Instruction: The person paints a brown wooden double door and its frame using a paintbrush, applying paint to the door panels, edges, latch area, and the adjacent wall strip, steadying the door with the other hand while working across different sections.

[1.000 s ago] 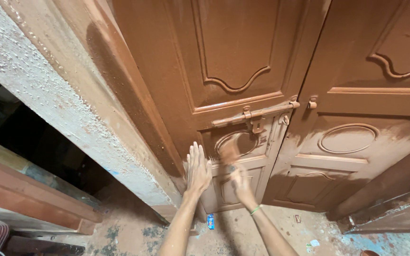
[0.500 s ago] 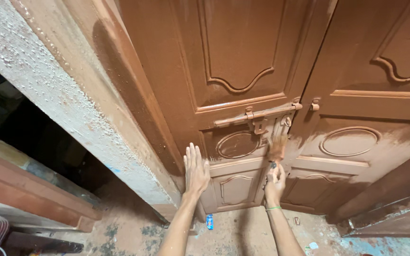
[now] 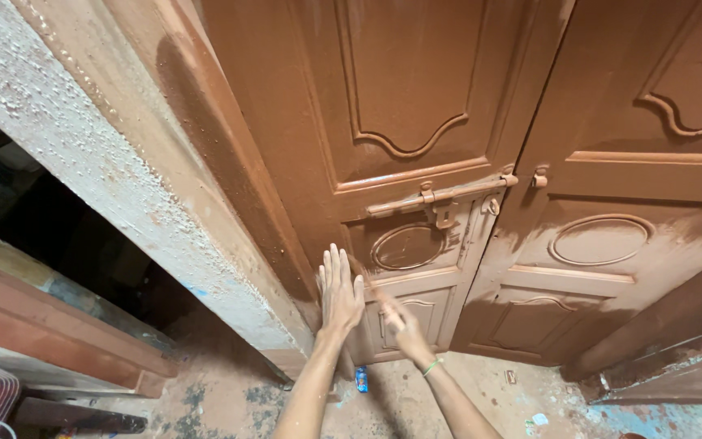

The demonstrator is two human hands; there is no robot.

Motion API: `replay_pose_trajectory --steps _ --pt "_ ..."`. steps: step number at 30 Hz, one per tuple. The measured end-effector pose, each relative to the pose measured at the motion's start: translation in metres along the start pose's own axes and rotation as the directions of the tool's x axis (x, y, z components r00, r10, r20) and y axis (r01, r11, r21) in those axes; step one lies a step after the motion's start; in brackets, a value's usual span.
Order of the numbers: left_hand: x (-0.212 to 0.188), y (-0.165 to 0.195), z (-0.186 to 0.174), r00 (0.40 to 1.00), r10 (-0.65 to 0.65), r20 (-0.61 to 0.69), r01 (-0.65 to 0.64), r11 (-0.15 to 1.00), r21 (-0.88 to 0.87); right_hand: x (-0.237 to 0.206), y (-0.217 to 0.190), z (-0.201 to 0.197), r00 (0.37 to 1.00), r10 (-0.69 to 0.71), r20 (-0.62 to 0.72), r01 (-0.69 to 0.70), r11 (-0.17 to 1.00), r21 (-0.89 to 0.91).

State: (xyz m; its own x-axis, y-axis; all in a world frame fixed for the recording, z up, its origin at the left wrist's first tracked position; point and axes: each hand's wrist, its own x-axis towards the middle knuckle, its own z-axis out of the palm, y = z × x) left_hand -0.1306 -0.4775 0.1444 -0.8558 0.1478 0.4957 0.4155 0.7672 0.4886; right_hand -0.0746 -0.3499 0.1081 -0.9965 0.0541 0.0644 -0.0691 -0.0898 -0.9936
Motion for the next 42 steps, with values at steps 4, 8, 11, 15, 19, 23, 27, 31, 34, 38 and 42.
replay_pose_trajectory --steps 4,8,11,15,19,23,27,31,34,38,42 --pt "-0.004 -0.002 -0.001 1.0 -0.013 0.002 0.013 1.0 -0.002 0.005 -0.003 -0.03 0.895 0.183 -0.406 -0.133 0.98 0.148" --pt "-0.006 -0.004 -0.001 1.0 -0.01 -0.007 0.01 1.0 -0.023 0.004 -0.008 -0.054 0.758 0.034 -0.651 0.105 0.979 0.174" --pt "-0.007 -0.005 -0.002 1.0 -0.021 0.006 0.021 0.999 -0.028 0.007 -0.008 -0.055 0.749 0.058 -0.66 0.093 0.977 0.191" --pt "-0.007 -0.005 -0.001 1.0 -0.019 0.019 0.02 1.0 -0.018 0.008 -0.003 -0.037 0.918 0.114 -0.379 -0.116 0.993 0.02" --pt "-0.007 -0.007 0.001 0.999 -0.022 0.024 0.022 1.0 -0.005 -0.007 0.005 -0.016 0.965 -0.242 -0.098 0.209 0.941 -0.266" --pt "-0.009 -0.012 0.0 1.0 -0.017 0.016 0.017 1.0 -0.015 -0.016 0.002 -0.003 0.936 -0.242 -0.258 0.2 0.964 -0.178" --pt "-0.009 -0.015 -0.004 1.0 -0.029 0.01 0.029 0.999 -0.025 -0.003 -0.003 0.004 0.892 -0.303 -0.337 0.232 0.944 -0.234" --pt "-0.011 -0.015 -0.006 1.0 -0.018 0.006 0.018 0.999 -0.028 -0.002 -0.001 0.005 0.974 -0.225 -0.015 0.195 0.875 -0.442" --pt "-0.011 -0.015 -0.007 1.0 -0.027 0.004 0.028 0.998 -0.052 -0.017 0.006 0.001 0.991 0.136 0.002 -0.103 0.765 -0.636" --pt "-0.009 -0.014 -0.006 1.0 -0.019 0.006 0.019 0.999 -0.04 -0.028 -0.001 -0.003 0.967 -0.238 -0.095 0.161 0.85 -0.501" --pt "-0.009 -0.011 -0.003 0.999 -0.037 0.023 0.038 0.999 -0.025 -0.012 -0.009 -0.004 0.859 -0.461 -0.224 0.324 0.827 -0.461"
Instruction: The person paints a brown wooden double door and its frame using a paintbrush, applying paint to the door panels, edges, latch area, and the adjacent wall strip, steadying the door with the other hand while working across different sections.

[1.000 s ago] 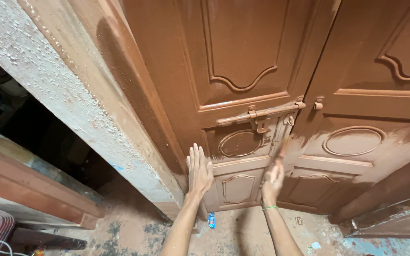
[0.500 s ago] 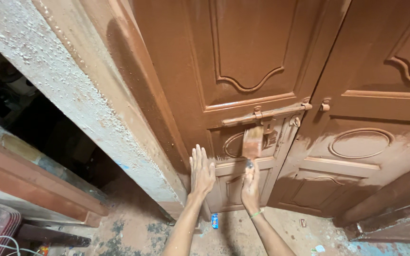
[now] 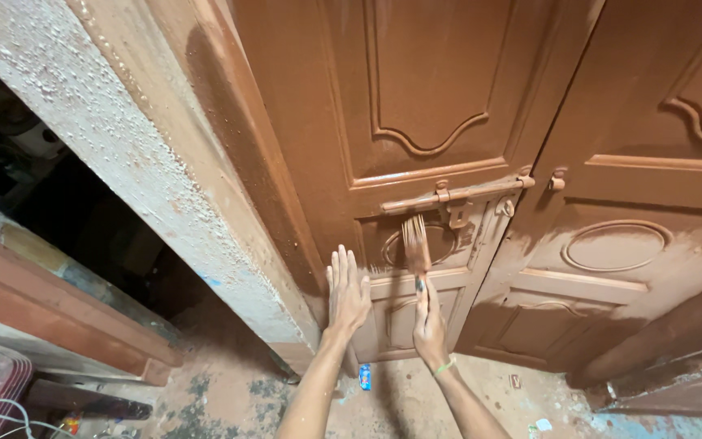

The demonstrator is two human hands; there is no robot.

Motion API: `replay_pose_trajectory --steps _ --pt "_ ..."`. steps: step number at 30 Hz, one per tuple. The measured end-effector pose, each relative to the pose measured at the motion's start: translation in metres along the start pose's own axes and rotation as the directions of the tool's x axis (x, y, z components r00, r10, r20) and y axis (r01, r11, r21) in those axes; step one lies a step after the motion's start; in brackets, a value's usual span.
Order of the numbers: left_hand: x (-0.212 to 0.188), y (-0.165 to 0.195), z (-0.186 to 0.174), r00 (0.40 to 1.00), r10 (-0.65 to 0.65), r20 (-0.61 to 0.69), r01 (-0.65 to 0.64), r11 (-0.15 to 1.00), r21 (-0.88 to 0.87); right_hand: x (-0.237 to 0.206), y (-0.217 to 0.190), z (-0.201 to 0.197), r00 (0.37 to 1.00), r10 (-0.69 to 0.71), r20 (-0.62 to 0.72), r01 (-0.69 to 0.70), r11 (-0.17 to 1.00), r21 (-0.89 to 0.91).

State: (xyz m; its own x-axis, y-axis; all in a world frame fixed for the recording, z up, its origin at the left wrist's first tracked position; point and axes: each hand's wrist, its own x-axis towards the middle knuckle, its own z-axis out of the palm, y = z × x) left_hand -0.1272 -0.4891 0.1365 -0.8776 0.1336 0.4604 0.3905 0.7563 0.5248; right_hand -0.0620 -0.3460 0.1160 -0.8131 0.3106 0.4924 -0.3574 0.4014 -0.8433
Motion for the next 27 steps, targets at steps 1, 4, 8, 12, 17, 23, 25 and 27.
replay_pose_trajectory --steps 1,4,8,12,17,23,25,27 --pt "0.0 0.001 0.0 1.0 0.004 -0.001 -0.004 1.0 0.005 0.004 0.002 0.002 0.993 0.102 0.066 -0.099 0.994 -0.047" --pt "-0.001 0.003 0.003 1.0 0.001 0.012 -0.001 1.0 0.02 0.008 0.01 0.006 0.937 0.269 0.222 -0.22 0.95 -0.22" --pt "-0.002 0.003 0.004 1.0 0.007 0.007 -0.007 1.0 0.018 -0.005 0.017 0.002 0.883 0.294 0.367 -0.135 0.906 -0.4" --pt "-0.004 0.001 0.005 1.0 -0.006 0.01 0.006 1.0 0.01 -0.012 0.011 -0.005 0.868 0.385 0.312 -0.283 0.902 -0.325" --pt "-0.003 0.004 0.009 0.999 -0.018 0.033 0.017 0.999 0.028 0.002 0.004 -0.005 0.983 -0.008 0.184 0.037 0.987 -0.155" --pt "-0.004 0.007 0.011 0.999 0.003 0.038 -0.004 1.0 0.011 -0.001 0.032 -0.021 0.902 0.315 0.294 -0.126 0.846 -0.517" --pt "-0.003 0.006 0.01 0.999 -0.012 0.046 0.01 0.999 0.035 -0.007 0.041 -0.031 0.934 0.307 0.183 -0.186 0.854 -0.486" --pt "-0.002 0.006 0.011 0.999 -0.013 0.045 0.011 0.999 0.041 -0.012 0.048 -0.039 0.991 0.128 -0.045 -0.136 0.952 -0.273"
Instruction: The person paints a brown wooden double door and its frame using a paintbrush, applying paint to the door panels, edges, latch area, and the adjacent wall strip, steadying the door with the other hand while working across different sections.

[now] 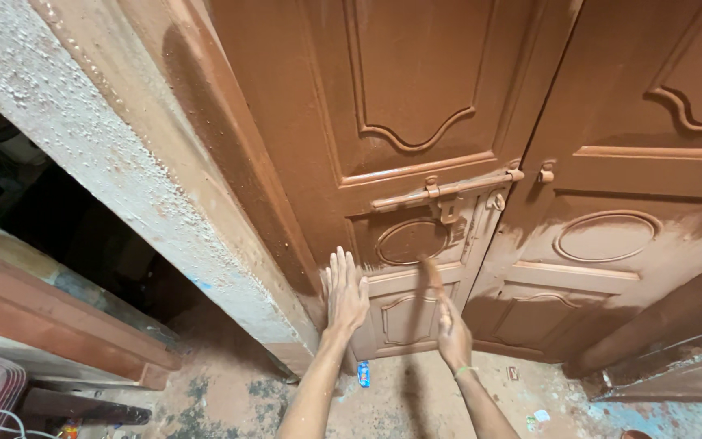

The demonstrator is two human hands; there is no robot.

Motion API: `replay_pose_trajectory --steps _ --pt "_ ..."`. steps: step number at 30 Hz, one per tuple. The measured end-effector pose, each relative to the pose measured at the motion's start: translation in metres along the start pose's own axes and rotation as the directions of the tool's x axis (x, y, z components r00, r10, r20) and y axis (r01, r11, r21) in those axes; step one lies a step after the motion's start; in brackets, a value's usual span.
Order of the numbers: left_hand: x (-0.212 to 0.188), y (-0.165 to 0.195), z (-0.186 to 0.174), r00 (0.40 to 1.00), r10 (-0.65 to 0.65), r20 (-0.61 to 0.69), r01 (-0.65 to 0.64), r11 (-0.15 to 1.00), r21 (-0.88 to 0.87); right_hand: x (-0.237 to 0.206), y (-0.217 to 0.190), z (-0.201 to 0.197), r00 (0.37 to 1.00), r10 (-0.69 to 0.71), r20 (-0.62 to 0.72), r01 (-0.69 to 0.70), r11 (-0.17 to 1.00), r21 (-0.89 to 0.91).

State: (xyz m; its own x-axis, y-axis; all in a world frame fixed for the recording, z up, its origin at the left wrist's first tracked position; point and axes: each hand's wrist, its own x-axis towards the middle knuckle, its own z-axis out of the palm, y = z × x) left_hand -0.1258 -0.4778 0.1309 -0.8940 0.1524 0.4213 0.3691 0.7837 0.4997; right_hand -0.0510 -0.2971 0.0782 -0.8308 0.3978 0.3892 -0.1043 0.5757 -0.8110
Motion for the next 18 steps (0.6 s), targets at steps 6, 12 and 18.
replay_pose_trajectory --steps 6,12,18 --pt "0.002 0.006 0.005 0.999 0.039 0.009 -0.039 0.999 -0.023 0.007 -0.011 0.006 0.877 0.48 0.022 -0.414 0.73 0.543" --pt "0.0 0.007 0.004 0.999 0.042 0.013 -0.041 0.999 -0.019 -0.002 -0.039 0.034 0.766 0.318 0.559 -0.554 0.767 0.323" --pt "-0.001 0.003 0.001 1.0 -0.002 0.019 0.001 1.0 0.022 0.005 -0.031 0.028 0.716 0.346 0.607 -0.589 0.766 0.258"
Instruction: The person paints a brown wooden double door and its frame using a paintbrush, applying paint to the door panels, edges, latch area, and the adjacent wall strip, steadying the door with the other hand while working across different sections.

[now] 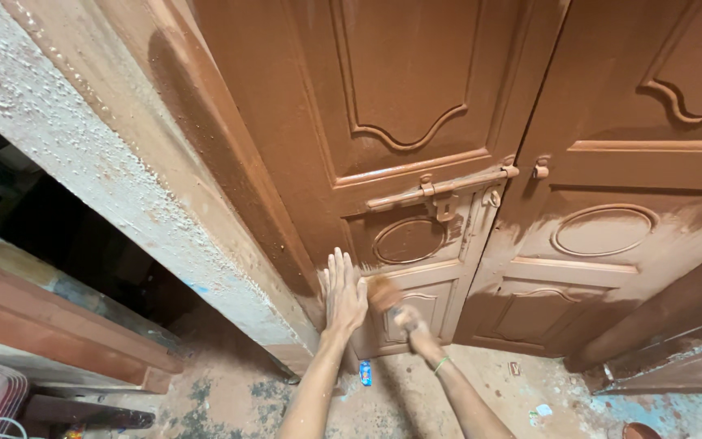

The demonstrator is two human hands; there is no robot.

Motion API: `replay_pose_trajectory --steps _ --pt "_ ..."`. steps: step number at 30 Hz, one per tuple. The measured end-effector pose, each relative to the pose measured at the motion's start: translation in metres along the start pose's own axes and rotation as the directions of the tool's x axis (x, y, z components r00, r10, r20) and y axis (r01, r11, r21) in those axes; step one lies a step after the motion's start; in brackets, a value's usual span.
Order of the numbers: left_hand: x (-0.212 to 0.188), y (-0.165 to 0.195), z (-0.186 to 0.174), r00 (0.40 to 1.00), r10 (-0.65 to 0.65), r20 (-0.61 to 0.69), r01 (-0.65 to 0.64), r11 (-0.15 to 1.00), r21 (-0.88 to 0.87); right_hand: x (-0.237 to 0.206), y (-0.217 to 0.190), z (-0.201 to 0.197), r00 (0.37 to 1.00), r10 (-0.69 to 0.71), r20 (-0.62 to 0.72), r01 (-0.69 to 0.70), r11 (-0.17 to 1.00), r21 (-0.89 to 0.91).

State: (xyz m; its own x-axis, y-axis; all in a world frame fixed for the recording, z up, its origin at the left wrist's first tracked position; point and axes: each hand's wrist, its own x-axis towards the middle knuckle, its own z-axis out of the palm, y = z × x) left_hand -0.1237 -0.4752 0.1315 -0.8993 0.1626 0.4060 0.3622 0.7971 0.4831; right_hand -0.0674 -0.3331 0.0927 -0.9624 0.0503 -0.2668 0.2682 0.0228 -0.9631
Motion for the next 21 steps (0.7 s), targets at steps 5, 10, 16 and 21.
replay_pose_trajectory --steps 5,10,16,21 --pt "0.001 0.0 0.007 1.0 0.016 0.0 -0.016 0.999 -0.039 0.004 -0.007 -0.05 0.712 -0.423 -0.561 0.331 0.906 -0.262" --pt "0.004 0.007 0.02 0.999 0.05 0.011 -0.049 0.997 -0.067 0.003 -0.012 -0.057 0.644 -0.337 -0.687 0.28 0.939 -0.199" --pt "0.005 0.006 0.026 0.997 0.074 -0.003 -0.074 0.992 -0.102 0.005 0.001 -0.024 0.816 -0.555 -0.163 0.486 0.811 -0.327" --pt "0.004 -0.003 0.026 0.999 0.042 0.022 -0.041 0.997 -0.064 0.007 0.016 -0.02 0.984 -0.164 0.074 0.179 0.94 -0.291"
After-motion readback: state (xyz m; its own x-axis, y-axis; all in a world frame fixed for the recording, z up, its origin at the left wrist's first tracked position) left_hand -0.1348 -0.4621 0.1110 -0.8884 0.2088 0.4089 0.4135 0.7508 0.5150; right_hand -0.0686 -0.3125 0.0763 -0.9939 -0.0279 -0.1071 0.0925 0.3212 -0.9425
